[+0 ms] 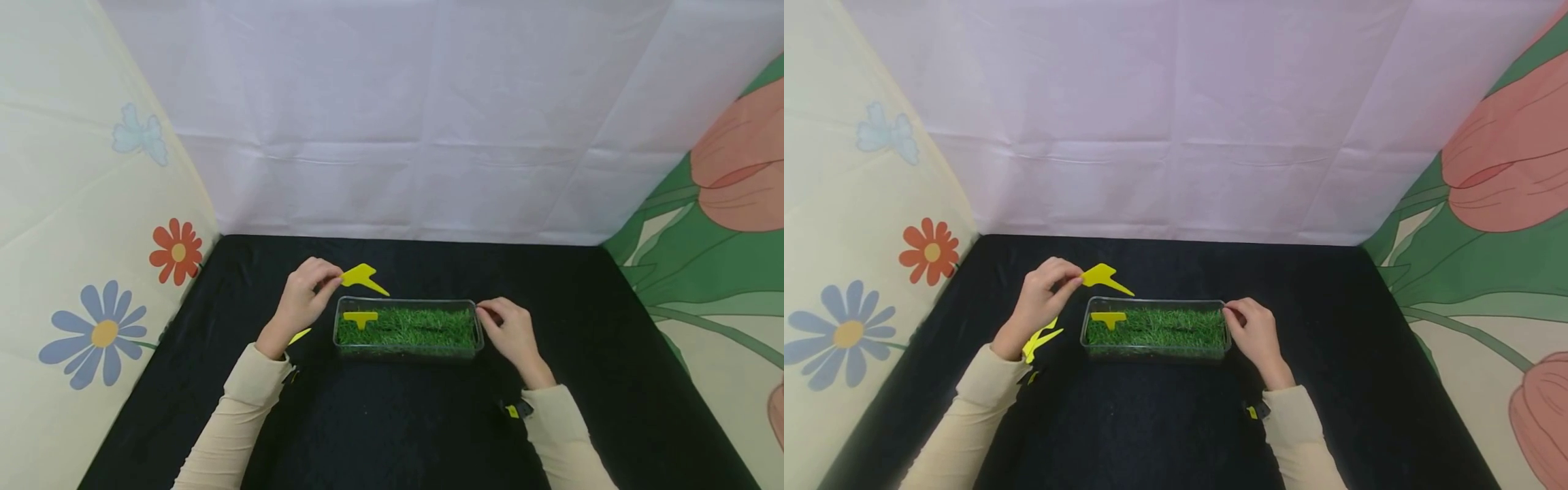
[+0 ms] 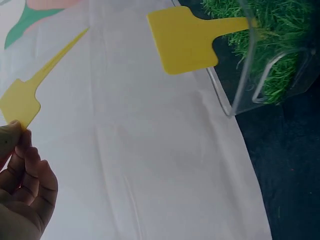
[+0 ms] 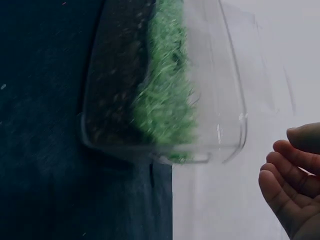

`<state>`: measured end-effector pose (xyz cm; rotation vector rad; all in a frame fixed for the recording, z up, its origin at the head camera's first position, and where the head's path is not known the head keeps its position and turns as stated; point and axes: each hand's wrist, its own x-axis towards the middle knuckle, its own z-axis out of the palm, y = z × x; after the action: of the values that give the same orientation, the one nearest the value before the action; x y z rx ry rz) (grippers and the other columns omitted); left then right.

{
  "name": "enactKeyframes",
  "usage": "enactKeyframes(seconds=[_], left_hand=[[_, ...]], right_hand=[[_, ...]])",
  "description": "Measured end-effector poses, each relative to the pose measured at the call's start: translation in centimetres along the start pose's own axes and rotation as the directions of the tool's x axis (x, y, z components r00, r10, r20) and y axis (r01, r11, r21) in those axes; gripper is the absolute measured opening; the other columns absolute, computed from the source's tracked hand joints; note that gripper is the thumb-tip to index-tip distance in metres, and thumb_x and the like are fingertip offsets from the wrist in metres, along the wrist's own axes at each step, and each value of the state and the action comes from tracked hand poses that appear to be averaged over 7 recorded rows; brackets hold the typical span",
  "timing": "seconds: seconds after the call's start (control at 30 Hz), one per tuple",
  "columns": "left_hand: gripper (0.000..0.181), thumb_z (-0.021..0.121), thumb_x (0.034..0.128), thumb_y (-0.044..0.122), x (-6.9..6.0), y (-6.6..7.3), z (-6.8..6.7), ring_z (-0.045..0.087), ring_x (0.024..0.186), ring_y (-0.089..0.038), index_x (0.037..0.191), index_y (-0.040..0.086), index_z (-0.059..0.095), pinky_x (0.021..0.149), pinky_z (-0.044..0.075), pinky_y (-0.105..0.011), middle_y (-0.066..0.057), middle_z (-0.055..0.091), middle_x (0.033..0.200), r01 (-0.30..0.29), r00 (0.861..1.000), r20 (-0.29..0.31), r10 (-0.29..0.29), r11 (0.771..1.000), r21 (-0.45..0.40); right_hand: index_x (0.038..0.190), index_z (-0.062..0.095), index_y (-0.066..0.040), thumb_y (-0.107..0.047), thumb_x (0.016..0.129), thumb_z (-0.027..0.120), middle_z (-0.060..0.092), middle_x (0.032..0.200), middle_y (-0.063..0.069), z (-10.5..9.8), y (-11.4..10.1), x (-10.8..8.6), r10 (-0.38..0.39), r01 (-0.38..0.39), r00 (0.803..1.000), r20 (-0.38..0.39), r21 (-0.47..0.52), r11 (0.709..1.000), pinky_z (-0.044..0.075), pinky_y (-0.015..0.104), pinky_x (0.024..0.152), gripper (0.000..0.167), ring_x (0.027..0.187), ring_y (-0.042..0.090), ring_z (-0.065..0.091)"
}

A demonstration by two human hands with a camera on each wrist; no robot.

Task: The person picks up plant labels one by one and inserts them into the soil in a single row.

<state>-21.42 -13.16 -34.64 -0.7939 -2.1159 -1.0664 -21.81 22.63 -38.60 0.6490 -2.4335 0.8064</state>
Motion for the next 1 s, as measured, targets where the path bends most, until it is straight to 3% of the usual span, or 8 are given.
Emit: enactKeyframes(seconds=[0.2, 0.37, 0.5, 0.67, 1.0], left_hand=[[0.009, 0.066, 0.0772, -0.006, 0.5, 0.3, 0.3, 0.047, 0.067, -0.016, 0.083, 0.001, 0.065, 0.059, 0.039, -0.026, -0.007, 0.061, 0.079, -0.039, 0.998, 0.049, 0.039, 0.999, 0.004], [0.004, 0.063, 0.0818, -0.001, 0.9, 0.8, 0.6, 0.05, 0.072, -0.019, 0.085, 0.0, 0.066, 0.063, 0.042, -0.028, -0.008, 0.062, 0.081, -0.07, 0.993, 0.099, 0.068, 0.998, 0.01], [0.008, 0.065, 0.0792, -0.003, 1.0, 1.2, 1.0, 0.051, 0.074, -0.019, 0.085, 0.001, 0.066, 0.065, 0.043, -0.028, -0.007, 0.062, 0.081, -0.108, 0.987, 0.127, 0.103, 0.994, 0.035], [0.008, 0.066, 0.0782, -0.003, 1.1, 1.4, 1.6, 0.051, 0.073, -0.018, 0.085, 0.002, 0.066, 0.064, 0.044, -0.026, -0.005, 0.06, 0.081, -0.128, 0.978, 0.173, 0.115, 0.989, 0.07], [0.004, 0.065, 0.0822, 0.004, 1.0, 1.5, 3.2, 0.05, 0.073, -0.018, 0.085, 0.004, 0.067, 0.064, 0.044, -0.025, -0.005, 0.059, 0.081, -0.166, 0.939, 0.328, 0.107, 0.974, 0.155]], right_hand=[[0.079, 0.068, 0.001, 0.004, 0.073, 0.07, 0.062, 0.071, 0.009, -0.2, 0.8, -0.8, 0.014, -0.015, 1.0, -0.026, -0.025, 1.0, 0.043, 0.03, 0.05, 0.006, 0.057, 0.013, 0.052], [0.078, 0.068, 0.001, 0.005, 0.074, 0.069, 0.062, 0.071, 0.008, -0.5, 1.0, -1.5, 0.057, -0.058, 0.998, -0.041, -0.028, 0.998, 0.04, 0.019, 0.053, 0.006, 0.057, 0.014, 0.053], [0.079, 0.068, 0.002, 0.007, 0.075, 0.068, 0.062, 0.072, 0.009, -0.7, 1.1, -1.9, 0.081, -0.083, 0.995, -0.054, -0.023, 0.996, 0.036, 0.009, 0.057, 0.006, 0.058, 0.015, 0.053], [0.079, 0.068, 0.001, 0.007, 0.075, 0.068, 0.062, 0.071, 0.008, -1.0, 1.3, -2.2, 0.098, -0.1, 0.993, -0.062, -0.03, 0.995, 0.035, 0.008, 0.057, 0.007, 0.058, 0.015, 0.053], [0.079, 0.068, 0.003, 0.003, 0.076, 0.067, 0.062, 0.071, 0.009, -1.2, 1.9, -3.0, 0.09, -0.092, 0.993, -0.07, -0.022, 0.996, 0.038, 0.014, 0.053, 0.003, 0.057, 0.011, 0.051]])
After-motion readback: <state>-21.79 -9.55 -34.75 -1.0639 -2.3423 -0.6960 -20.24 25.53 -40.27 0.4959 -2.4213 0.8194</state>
